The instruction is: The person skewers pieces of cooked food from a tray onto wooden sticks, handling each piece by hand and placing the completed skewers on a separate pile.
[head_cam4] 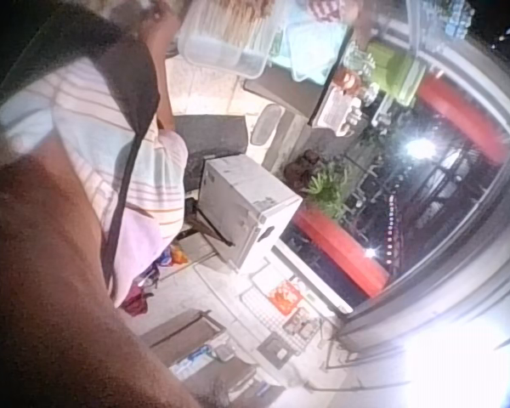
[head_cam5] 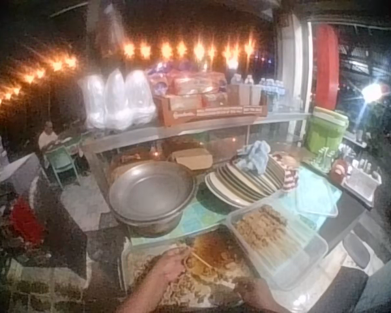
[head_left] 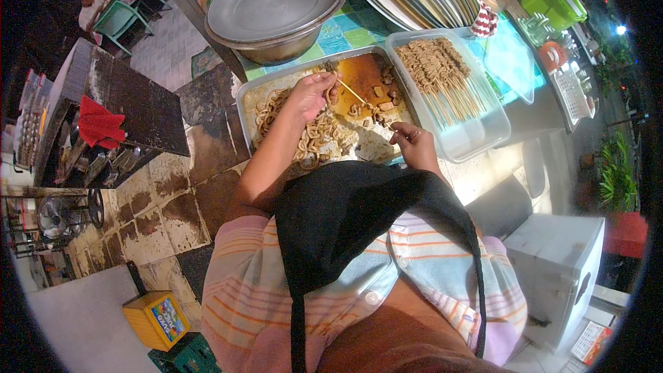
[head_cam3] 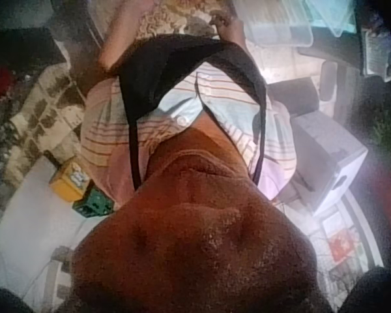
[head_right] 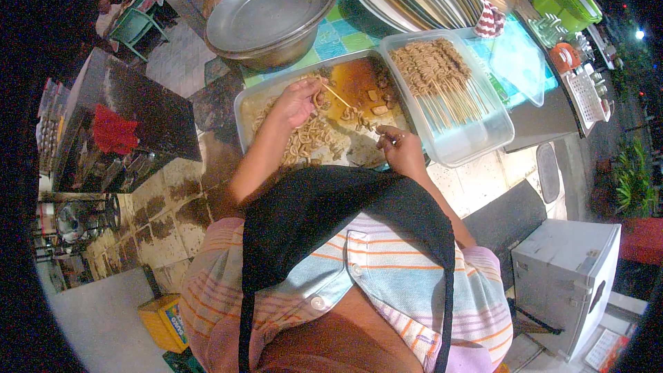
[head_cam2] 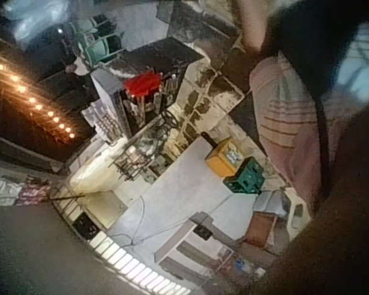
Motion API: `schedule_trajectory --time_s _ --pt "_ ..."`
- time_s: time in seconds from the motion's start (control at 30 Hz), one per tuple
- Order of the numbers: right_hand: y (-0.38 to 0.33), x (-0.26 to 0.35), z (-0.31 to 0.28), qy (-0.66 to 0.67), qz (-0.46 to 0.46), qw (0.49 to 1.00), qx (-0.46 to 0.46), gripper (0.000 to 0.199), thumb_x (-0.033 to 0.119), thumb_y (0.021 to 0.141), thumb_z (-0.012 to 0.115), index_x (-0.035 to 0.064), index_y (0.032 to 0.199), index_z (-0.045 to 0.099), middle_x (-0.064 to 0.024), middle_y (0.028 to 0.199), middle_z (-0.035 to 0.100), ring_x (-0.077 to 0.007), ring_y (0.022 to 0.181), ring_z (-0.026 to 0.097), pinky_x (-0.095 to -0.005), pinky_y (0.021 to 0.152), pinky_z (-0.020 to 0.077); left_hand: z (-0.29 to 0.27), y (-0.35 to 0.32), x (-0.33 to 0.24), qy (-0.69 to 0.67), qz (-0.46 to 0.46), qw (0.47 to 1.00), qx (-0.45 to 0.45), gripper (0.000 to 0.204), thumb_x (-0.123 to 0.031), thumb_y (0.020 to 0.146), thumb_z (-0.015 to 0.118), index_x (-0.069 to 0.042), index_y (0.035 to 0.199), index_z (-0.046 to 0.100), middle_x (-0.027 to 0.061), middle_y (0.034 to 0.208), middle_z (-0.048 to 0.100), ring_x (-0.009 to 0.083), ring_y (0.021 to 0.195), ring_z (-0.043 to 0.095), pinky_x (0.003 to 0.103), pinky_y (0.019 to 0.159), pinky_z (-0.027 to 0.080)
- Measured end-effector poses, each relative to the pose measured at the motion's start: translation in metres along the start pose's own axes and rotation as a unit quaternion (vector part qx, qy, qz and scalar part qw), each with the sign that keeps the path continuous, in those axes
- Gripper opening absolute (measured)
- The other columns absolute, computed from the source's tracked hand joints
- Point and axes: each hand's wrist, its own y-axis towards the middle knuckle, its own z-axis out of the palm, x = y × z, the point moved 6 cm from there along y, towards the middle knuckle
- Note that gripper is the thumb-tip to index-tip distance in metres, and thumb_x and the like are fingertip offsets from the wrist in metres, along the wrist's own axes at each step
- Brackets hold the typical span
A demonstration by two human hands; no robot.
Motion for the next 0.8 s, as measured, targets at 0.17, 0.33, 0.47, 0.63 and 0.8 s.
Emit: schedule_trajectory --time_s 0.17,0.33,0.47,0.63,0.8 --pt "-0.002 0.002 -0.001 0.002 0.014 1.0 0.001 0.019 0.003 0.072 0.051 0.0032 0.089 0.058 -0.0116 0.068 0.06 -0.0183 0.065 0.06 -0.0274 0.06 0.0445 -0.005 0.003 0.002 0.037 0.0 0.999 0.025 0.016 -0.008 0.076 0.053 0.001 0.089 0.053 0.0043 0.08 0.056 0.0111 0.066 0.05 0.022 0.059 0.04" --pt "-0.001 0.001 -0.001 -0.012 0.008 1.0 0.008 0.018 0.003 0.072 0.051 0.0027 0.089 0.058 -0.012 0.067 0.06 -0.0186 0.065 0.06 -0.0274 0.06 0.0445 -0.001 0.004 0.003 0.113 -0.006 0.992 0.047 0.018 -0.01 0.076 0.053 0.003 0.089 0.055 0.0036 0.077 0.056 0.0113 0.066 0.049 0.022 0.059 0.039" --pt "0.0 -0.001 0.001 0.003 0.007 1.0 0.001 0.018 0.003 0.073 0.051 0.0015 0.089 0.058 -0.0103 0.066 0.06 -0.0168 0.065 0.059 -0.0267 0.059 0.0439 0.001 0.005 0.002 0.121 -0.008 0.991 0.053 0.02 -0.011 0.076 0.053 0.003 0.091 0.055 0.0032 0.077 0.055 0.0111 0.065 0.049 0.022 0.059 0.038" --pt "0.004 0.001 0.001 0.084 0.009 0.996 -0.01 0.019 0.005 0.072 0.052 -0.0013 0.09 0.057 -0.0059 0.063 0.059 -0.0125 0.058 0.054 -0.0245 0.053 0.0421 -0.015 -0.002 -0.011 0.129 0.102 0.973 -0.163 0.019 -0.017 0.076 0.054 -0.004 0.09 0.055 0.0021 0.076 0.057 0.0102 0.067 0.05 0.021 0.057 0.037" --pt "0.003 0.0 0.0 0.147 0.091 0.985 0.016 0.019 0.006 0.072 0.052 -0.0015 0.09 0.056 -0.0024 0.061 0.057 -0.0067 0.048 0.043 -0.0206 0.044 0.0355 -0.001 -0.008 0.025 -0.087 -0.078 0.993 -0.036 0.022 -0.024 0.078 0.051 -0.006 0.09 0.052 0.0041 0.083 0.057 0.0146 0.073 0.052 0.027 0.064 0.04"
